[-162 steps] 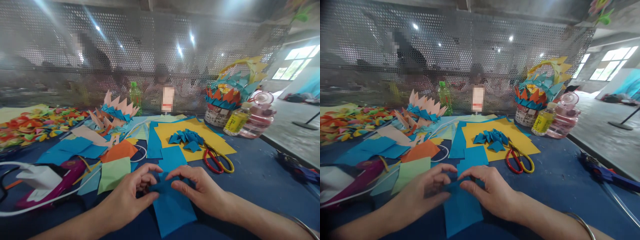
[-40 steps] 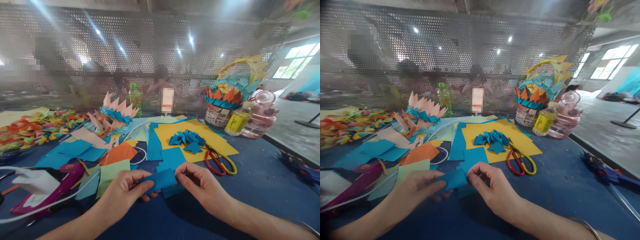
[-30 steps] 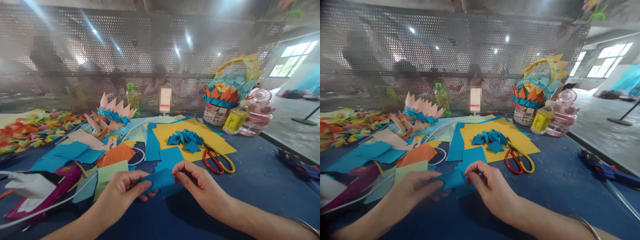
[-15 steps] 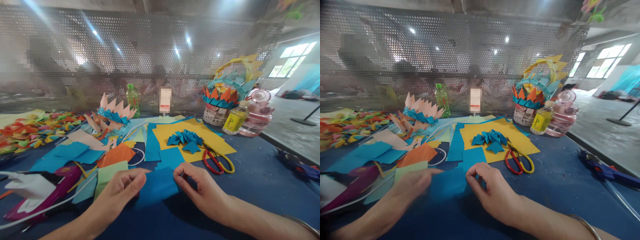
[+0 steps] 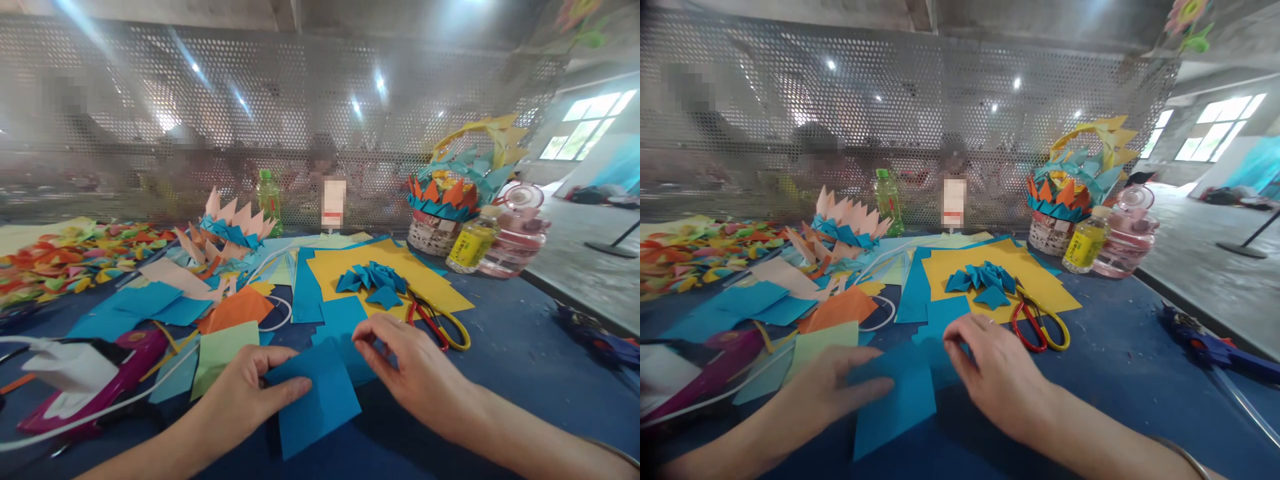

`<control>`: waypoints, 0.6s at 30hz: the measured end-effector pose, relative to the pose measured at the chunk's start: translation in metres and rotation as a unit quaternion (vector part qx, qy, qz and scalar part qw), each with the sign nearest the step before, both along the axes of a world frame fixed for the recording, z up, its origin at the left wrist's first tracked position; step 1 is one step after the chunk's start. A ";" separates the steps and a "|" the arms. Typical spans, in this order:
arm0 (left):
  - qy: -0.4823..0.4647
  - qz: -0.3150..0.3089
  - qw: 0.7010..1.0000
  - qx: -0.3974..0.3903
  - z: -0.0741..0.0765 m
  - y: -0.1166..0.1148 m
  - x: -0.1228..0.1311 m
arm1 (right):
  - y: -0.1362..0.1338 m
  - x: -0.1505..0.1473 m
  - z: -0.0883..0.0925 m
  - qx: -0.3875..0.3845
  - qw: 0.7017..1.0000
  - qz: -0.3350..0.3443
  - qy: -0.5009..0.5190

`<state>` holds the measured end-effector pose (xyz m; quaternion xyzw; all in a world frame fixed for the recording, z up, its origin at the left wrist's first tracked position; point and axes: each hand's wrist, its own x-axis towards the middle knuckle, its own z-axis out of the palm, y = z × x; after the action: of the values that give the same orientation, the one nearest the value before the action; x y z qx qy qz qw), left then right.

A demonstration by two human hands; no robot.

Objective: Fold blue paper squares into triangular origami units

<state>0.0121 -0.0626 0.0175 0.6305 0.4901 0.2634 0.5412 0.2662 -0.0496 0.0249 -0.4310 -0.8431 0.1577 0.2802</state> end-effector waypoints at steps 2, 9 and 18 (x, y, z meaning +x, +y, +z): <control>0.008 0.017 1.000 0.006 -0.002 0.002 -0.002 | 0.010 0.012 0.010 -0.005 0.985 -0.097 -0.144; -0.085 0.070 0.993 -0.046 0.001 0.003 -0.001 | 0.042 0.073 0.012 -0.115 0.919 -0.244 -0.287; -0.149 0.104 0.982 -0.057 0.010 -0.002 -0.001 | 0.047 0.097 0.000 -0.152 0.919 -0.265 -0.249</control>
<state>0.0113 -0.0645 0.0273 0.4978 0.4812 0.3808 0.6129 0.3629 -0.0025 0.0248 -0.7014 -0.7065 0.0914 0.0238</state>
